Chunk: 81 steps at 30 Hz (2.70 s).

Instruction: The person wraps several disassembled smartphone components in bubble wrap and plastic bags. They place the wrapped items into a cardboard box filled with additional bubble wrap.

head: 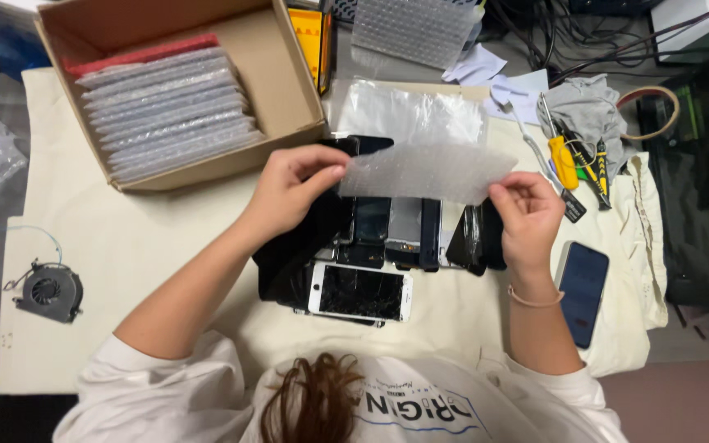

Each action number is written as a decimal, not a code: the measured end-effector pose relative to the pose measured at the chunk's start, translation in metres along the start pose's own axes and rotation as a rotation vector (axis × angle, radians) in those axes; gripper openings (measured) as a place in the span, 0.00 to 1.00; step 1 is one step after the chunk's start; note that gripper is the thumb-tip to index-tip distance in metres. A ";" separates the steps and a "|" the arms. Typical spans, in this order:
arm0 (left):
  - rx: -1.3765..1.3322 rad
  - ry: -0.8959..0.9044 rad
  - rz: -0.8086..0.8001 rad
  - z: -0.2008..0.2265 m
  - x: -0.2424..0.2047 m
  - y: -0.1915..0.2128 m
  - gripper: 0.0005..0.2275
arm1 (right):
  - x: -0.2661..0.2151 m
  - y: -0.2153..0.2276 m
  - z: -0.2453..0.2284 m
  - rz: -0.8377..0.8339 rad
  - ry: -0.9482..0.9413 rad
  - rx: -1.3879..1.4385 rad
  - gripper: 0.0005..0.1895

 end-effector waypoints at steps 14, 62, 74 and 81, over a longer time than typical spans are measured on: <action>-0.552 0.124 0.528 -0.020 -0.117 -0.061 0.27 | -0.131 -0.011 0.022 0.207 0.006 0.378 0.08; 0.191 0.104 0.219 0.014 -0.115 -0.085 0.24 | -0.127 -0.093 -0.005 -0.224 -0.076 0.026 0.21; 0.263 0.205 0.202 0.017 -0.116 -0.084 0.27 | -0.085 0.007 0.018 0.111 0.069 -0.812 0.22; 0.259 0.183 0.246 0.021 -0.116 -0.078 0.26 | -0.073 0.023 0.040 0.105 -0.101 -1.141 0.34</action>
Point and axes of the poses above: each hand's wrist, its own x-axis towards the middle knuckle, its own y-axis out of the back of the hand, z = x × y, the point moved 10 cm from there along x, towards the middle knuckle, and after that the axes turned 10 degrees about x, right-handed, at the moved point
